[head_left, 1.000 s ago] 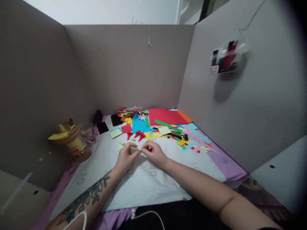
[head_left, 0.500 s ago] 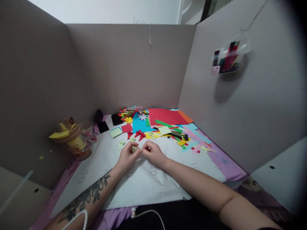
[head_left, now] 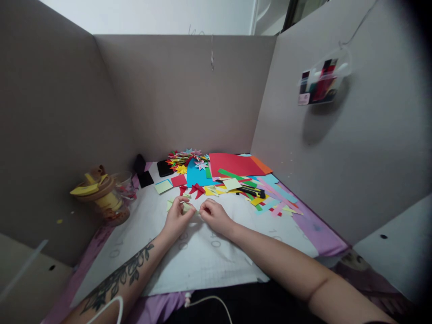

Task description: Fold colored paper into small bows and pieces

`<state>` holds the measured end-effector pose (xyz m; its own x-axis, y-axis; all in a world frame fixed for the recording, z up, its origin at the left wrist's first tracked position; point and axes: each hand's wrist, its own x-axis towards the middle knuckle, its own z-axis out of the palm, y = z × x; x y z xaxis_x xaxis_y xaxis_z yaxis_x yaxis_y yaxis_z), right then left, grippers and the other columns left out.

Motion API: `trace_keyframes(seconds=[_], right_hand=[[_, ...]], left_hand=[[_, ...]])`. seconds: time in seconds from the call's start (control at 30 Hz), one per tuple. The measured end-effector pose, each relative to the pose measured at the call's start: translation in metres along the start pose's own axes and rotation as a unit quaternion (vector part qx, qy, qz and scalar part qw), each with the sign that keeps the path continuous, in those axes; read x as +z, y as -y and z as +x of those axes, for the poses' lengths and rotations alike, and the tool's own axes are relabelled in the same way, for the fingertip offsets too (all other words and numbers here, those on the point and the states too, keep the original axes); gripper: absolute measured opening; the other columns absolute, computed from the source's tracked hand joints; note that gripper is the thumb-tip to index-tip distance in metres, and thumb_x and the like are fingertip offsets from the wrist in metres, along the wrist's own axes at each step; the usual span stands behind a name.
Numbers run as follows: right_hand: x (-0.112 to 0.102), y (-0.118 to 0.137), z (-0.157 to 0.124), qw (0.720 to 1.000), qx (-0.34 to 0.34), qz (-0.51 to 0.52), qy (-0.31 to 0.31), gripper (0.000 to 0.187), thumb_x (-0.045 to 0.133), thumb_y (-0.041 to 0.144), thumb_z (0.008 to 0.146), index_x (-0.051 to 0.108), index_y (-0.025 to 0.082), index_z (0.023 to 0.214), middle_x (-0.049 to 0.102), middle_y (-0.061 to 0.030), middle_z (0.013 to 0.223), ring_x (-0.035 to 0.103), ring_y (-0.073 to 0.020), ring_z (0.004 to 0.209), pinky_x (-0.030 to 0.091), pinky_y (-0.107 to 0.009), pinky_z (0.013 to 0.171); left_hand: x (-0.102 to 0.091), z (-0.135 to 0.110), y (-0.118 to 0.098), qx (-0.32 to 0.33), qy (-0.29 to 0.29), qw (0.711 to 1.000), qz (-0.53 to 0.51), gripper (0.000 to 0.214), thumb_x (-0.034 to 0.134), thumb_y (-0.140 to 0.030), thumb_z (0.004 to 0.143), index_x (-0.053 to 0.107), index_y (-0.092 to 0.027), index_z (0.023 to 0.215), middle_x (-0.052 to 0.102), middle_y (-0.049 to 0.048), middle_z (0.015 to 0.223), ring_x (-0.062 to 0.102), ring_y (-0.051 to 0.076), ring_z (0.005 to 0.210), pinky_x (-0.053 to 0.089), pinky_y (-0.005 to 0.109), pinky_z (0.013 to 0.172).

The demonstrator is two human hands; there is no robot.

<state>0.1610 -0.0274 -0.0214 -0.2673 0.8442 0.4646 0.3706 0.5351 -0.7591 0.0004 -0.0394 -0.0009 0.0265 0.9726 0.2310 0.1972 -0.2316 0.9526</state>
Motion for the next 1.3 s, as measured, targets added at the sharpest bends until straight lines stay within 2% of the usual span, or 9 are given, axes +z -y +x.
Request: trace_keyframes(seconds=[0.2,0.33,0.47,0.57,0.8,0.97,1.13,1.23,1.3], right_hand=[[-0.0001,-0.0005,-0.0002,1.000,0.011,-0.026,0.006,0.012,0.049,0.017,0.080,0.048,0.018,0.069,0.050,0.0001,0.073,0.047,-0.0134,0.071,0.037,-0.025,0.065],[-0.0005,0.0011,-0.0019,1.000,0.002,-0.030,-0.002,0.012,0.052,0.016,0.078,0.048,0.018,0.067,0.049,0.0003,0.071,0.047,-0.0132,0.069,0.036,-0.025,0.063],[0.0002,0.0025,-0.0038,0.999,-0.024,-0.034,0.004,0.009,0.052,0.013,0.076,0.051,0.018,0.069,0.050,0.0001,0.073,0.047,-0.0127,0.069,0.036,-0.024,0.062],[0.0012,0.0017,-0.0039,0.999,-0.026,-0.042,0.011,0.009,0.052,0.013,0.076,0.051,0.018,0.068,0.050,0.0002,0.073,0.048,-0.0126,0.069,0.037,-0.024,0.063],[-0.0029,-0.0009,-0.0018,0.999,-0.027,-0.044,0.005,0.010,0.051,0.013,0.077,0.051,0.018,0.068,0.050,0.0000,0.072,0.047,-0.0130,0.069,0.037,-0.025,0.064],[-0.0061,-0.0010,-0.0018,1.000,-0.012,-0.014,-0.020,0.009,0.050,0.012,0.076,0.054,0.018,0.071,0.052,-0.0004,0.074,0.049,-0.0128,0.070,0.038,-0.024,0.064],[-0.0010,0.0002,-0.0013,1.000,-0.026,-0.011,0.008,0.008,0.054,0.012,0.073,0.056,0.018,0.069,0.052,0.0006,0.072,0.047,-0.0115,0.065,0.037,-0.023,0.061],[0.0004,0.0006,0.0001,1.000,-0.006,0.004,0.020,0.012,0.053,0.013,0.073,0.054,0.017,0.062,0.051,0.0014,0.067,0.047,-0.0111,0.064,0.036,-0.023,0.059],[-0.0008,0.0000,0.0014,0.999,0.029,0.028,0.007,0.011,0.054,0.015,0.073,0.055,0.017,0.062,0.051,0.0015,0.067,0.047,-0.0111,0.064,0.036,-0.022,0.060]], left_hand=[[-0.0017,0.0034,0.0062,-0.007,0.020,0.999,-0.046,0.030,0.059,-0.029,0.074,0.042,-0.020,0.097,0.047,-0.0092,0.056,0.043,0.006,0.046,0.032,0.016,0.045],[-0.0030,0.0024,0.0075,0.014,0.006,1.000,0.007,0.027,0.058,-0.028,0.074,0.044,-0.020,0.096,0.047,-0.0090,0.056,0.043,0.006,0.047,0.032,0.016,0.046],[-0.0026,-0.0020,0.0057,0.057,0.029,0.995,0.078,0.025,0.059,-0.026,0.072,0.047,-0.019,0.093,0.055,-0.0051,0.065,0.051,0.010,0.057,0.037,0.019,0.053],[-0.0022,-0.0037,0.0048,0.065,0.036,0.993,0.092,0.024,0.059,-0.026,0.072,0.047,-0.019,0.092,0.058,-0.0034,0.070,0.053,0.011,0.060,0.038,0.021,0.056],[-0.0026,0.0008,0.0047,0.042,-0.008,0.998,0.048,0.028,0.061,-0.029,0.071,0.043,-0.020,0.090,0.052,-0.0076,0.059,0.047,0.009,0.051,0.034,0.019,0.052],[-0.0051,0.0029,0.0058,0.037,-0.018,0.997,0.062,0.028,0.060,-0.030,0.073,0.042,-0.020,0.091,0.048,-0.0086,0.057,0.043,0.008,0.049,0.030,0.018,0.049],[-0.0014,-0.0023,0.0038,0.060,0.010,0.994,0.086,0.025,0.058,-0.028,0.073,0.043,-0.020,0.091,0.049,-0.0074,0.060,0.045,0.009,0.052,0.033,0.019,0.051],[-0.0003,-0.0016,0.0051,0.061,0.012,0.994,0.090,0.026,0.059,-0.029,0.073,0.044,-0.020,0.092,0.047,-0.0079,0.059,0.047,0.009,0.053,0.035,0.020,0.053],[-0.0012,0.0022,0.0078,0.059,-0.014,0.997,0.052,0.029,0.059,-0.030,0.073,0.042,-0.020,0.094,0.052,-0.0058,0.064,0.052,0.011,0.059,0.040,0.021,0.058]])
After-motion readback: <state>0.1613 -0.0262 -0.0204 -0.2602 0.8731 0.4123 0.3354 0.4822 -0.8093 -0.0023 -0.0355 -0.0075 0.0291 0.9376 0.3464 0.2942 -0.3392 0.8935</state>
